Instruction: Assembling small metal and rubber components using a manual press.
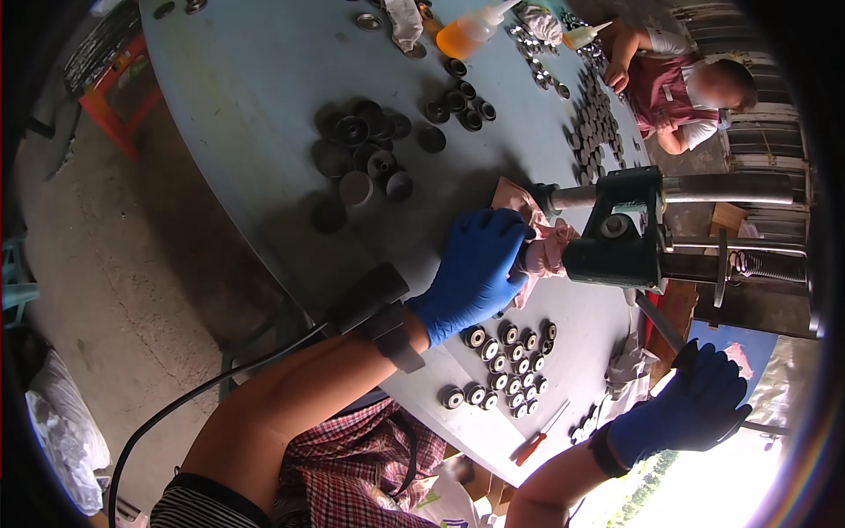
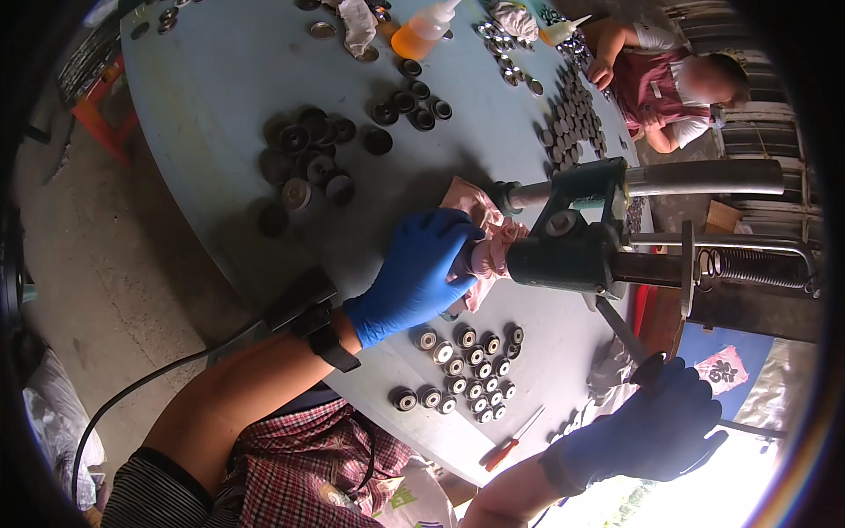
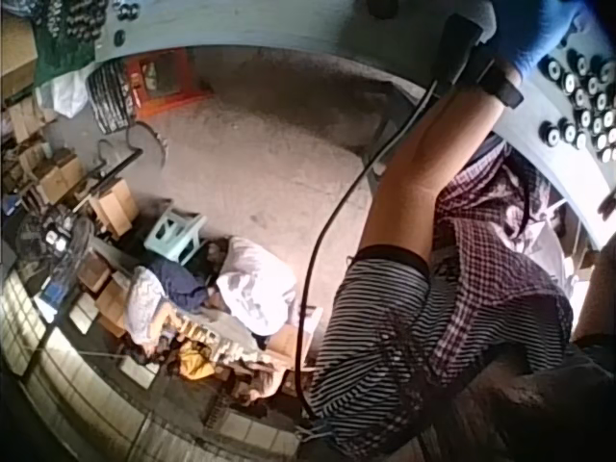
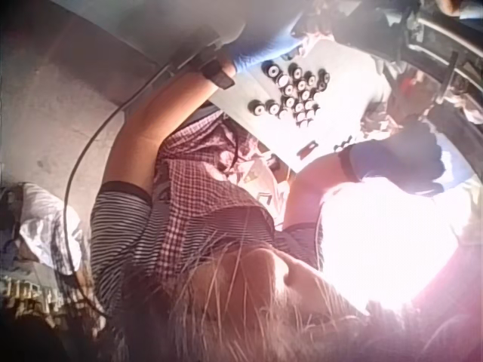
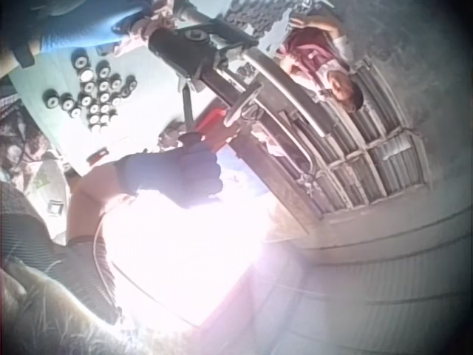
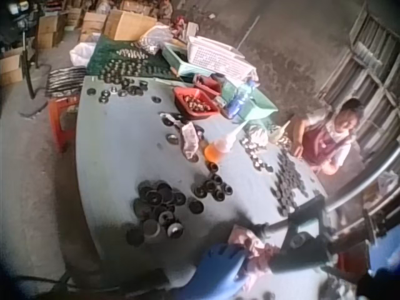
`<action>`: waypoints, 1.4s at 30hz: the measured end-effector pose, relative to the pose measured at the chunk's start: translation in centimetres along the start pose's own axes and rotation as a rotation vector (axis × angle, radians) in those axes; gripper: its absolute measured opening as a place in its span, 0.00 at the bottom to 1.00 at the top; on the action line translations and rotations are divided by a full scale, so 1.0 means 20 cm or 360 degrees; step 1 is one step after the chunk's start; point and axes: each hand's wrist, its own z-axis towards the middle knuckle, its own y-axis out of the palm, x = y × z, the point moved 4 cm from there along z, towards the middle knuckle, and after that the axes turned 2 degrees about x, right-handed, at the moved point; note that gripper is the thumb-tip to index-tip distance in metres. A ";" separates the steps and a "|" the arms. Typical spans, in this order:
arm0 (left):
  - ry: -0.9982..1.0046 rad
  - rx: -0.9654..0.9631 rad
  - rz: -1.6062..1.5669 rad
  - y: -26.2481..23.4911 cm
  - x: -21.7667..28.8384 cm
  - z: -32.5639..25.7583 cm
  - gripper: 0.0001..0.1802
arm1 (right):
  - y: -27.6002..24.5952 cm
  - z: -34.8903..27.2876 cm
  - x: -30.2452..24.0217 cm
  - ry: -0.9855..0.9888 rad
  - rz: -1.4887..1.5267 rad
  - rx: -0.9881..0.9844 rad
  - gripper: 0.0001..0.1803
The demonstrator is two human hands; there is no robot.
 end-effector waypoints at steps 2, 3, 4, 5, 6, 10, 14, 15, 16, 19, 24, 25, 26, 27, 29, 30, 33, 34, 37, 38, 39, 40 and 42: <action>-0.0001 0.0007 0.0012 0.01 0.00 0.00 0.25 | -0.08 -0.03 -0.02 -0.0174 -0.0209 0.0570 0.22; -0.0002 0.0019 0.0021 0.00 0.00 0.00 0.25 | -0.08 -0.03 -0.02 -0.0089 0.0071 0.0201 0.23; -0.0002 0.0020 0.0019 0.00 0.00 0.00 0.25 | -0.06 -0.03 -0.02 -0.0003 0.0349 -0.0169 0.23; 0.0002 0.0034 0.0020 0.00 0.00 0.00 0.25 | -0.09 -0.03 -0.02 -0.0005 0.0347 -0.0170 0.23; 0.0007 0.0044 0.0021 0.00 0.01 0.00 0.25 | -0.04 -0.06 -0.01 0.0013 0.0505 -0.0306 0.23; 0.0020 0.0046 -0.0038 -0.02 0.01 0.02 0.24 | -0.07 -0.04 0.01 -0.0059 0.0138 -0.0295 0.22; 0.0037 -0.0041 -0.0038 -0.02 -0.01 0.02 0.22 | -0.08 0.26 0.04 0.0210 0.0162 -0.0331 0.18; 0.0037 -0.0088 -0.0084 -0.01 0.00 0.02 0.22 | -0.13 0.36 0.04 0.0320 0.0239 -0.0817 0.17; 0.0099 -0.0050 -0.0051 -0.04 0.05 0.02 0.22 | -0.15 0.42 0.05 0.0192 -0.0150 -0.0644 0.14; 0.0196 -0.0018 0.0197 -0.19 0.14 -0.02 0.24 | -0.09 0.34 0.14 0.0223 0.0205 0.0005 0.21; -0.0034 -0.0255 -0.0042 -0.32 0.25 -0.15 0.26 | -0.24 -0.23 0.19 -0.0003 -0.0579 0.0443 0.18; -0.0004 -0.0302 -0.0043 -0.31 0.30 -0.17 0.26 | -0.17 -0.36 0.23 0.0162 -0.0676 0.0125 0.17; 0.0056 -0.0373 -0.0018 -0.32 0.35 -0.18 0.26 | -0.07 -0.49 0.28 0.0552 -0.0751 -0.0029 0.16; 0.0122 -0.0448 -0.0003 -0.33 0.41 -0.18 0.26 | -0.02 -0.60 0.35 0.0861 -0.0640 -0.0042 0.15; 0.0235 -0.0658 0.0043 -0.31 0.49 -0.21 0.27 | 0.06 -0.76 0.42 0.1038 -0.0522 -0.0157 0.16; 0.0285 -0.0695 0.0053 -0.29 0.52 -0.23 0.28 | 0.03 -0.83 0.45 0.1104 -0.0334 -0.0083 0.15; 0.0324 -0.0824 -0.0009 -0.27 0.63 -0.25 0.28 | -0.03 -0.91 0.48 0.1257 0.0153 0.0105 0.14; 0.0283 -0.0870 -0.0088 -0.27 0.65 -0.25 0.29 | -0.03 -0.92 0.47 0.1348 0.0425 0.0168 0.13; 0.0258 -0.0910 -0.0173 -0.26 0.67 -0.28 0.29 | -0.08 -0.95 0.47 0.1376 0.0627 0.0178 0.12; 0.0262 -0.0897 -0.0177 -0.25 0.68 -0.28 0.28 | -0.10 -0.97 0.47 0.1390 0.0606 0.0179 0.12; 0.0278 -0.0916 -0.0162 -0.24 0.68 -0.29 0.28 | -0.10 -0.97 0.47 0.1379 0.0629 0.0194 0.12; 0.0319 -0.0892 -0.0086 -0.25 0.68 -0.30 0.27 | -0.12 -0.98 0.46 0.1386 0.0408 0.0245 0.11; 0.0372 -0.0879 0.0000 -0.24 0.68 -0.30 0.27 | -0.10 -0.95 0.40 0.1219 0.0060 0.0413 0.10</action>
